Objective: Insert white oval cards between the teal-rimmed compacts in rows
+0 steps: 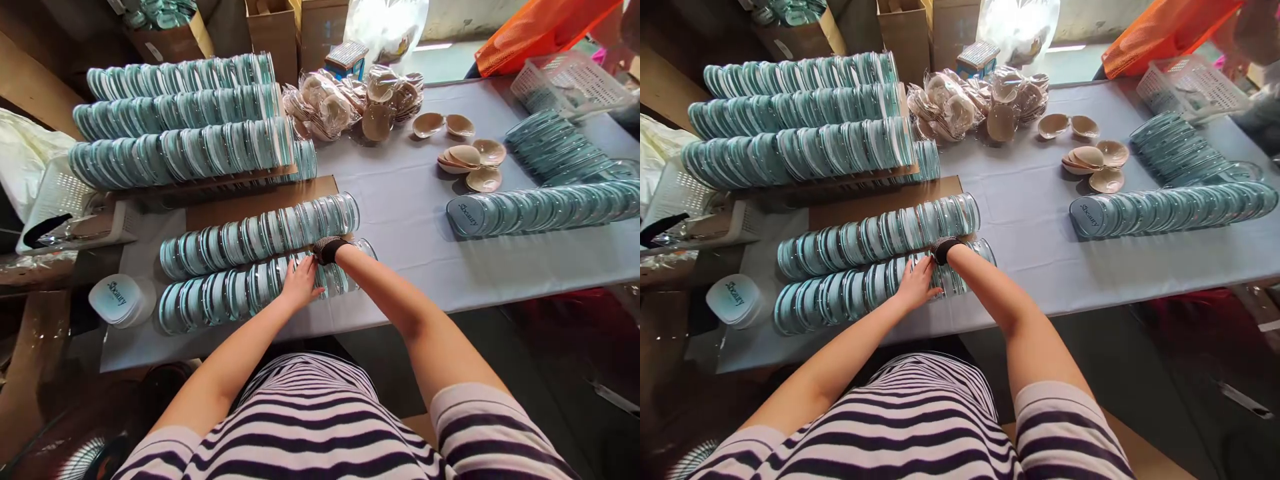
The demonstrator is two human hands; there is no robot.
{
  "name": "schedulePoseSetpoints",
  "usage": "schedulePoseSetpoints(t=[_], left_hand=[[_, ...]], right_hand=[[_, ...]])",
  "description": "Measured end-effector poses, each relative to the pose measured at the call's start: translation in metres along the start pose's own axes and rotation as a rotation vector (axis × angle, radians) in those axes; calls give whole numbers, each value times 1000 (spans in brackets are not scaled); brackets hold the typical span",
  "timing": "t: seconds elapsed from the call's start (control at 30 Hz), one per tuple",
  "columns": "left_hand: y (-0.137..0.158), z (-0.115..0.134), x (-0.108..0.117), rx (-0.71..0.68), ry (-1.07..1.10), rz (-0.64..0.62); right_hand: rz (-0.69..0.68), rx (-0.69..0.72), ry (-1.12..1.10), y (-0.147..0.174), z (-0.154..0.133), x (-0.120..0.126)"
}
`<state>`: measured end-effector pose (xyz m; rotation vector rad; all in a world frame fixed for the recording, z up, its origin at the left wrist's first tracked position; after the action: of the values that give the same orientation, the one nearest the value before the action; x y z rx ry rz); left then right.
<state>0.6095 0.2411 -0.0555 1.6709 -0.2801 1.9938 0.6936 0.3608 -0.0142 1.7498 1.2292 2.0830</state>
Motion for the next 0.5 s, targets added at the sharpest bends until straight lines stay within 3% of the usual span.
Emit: schedulePoseSetpoints(t=[0.13, 0.23, 0.4, 0.5], left_hand=[[3, -1, 4, 10, 2, -11], [3, 1, 6, 15, 1, -9], [2, 3, 7, 28, -22, -30], [3, 1, 9, 36, -18, -47]], right_hand=[[180, 49, -1, 32, -1, -25], [288, -5, -152, 68, 5, -75], [229, -67, -294, 81, -4, -181], [207, -117, -330, 73, -12, -217]])
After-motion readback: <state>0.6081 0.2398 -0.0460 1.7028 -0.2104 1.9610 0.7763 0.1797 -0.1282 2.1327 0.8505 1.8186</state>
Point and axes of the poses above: each hand's wrist, its own y-axis away from the middle knuckle, its own x-axis out of the back of the hand, z = x × y, the point moved 3 cm from there along -y, towards the middle knuckle, and after that the axes turned 8 degrees about -x, right-handed, at the moved point
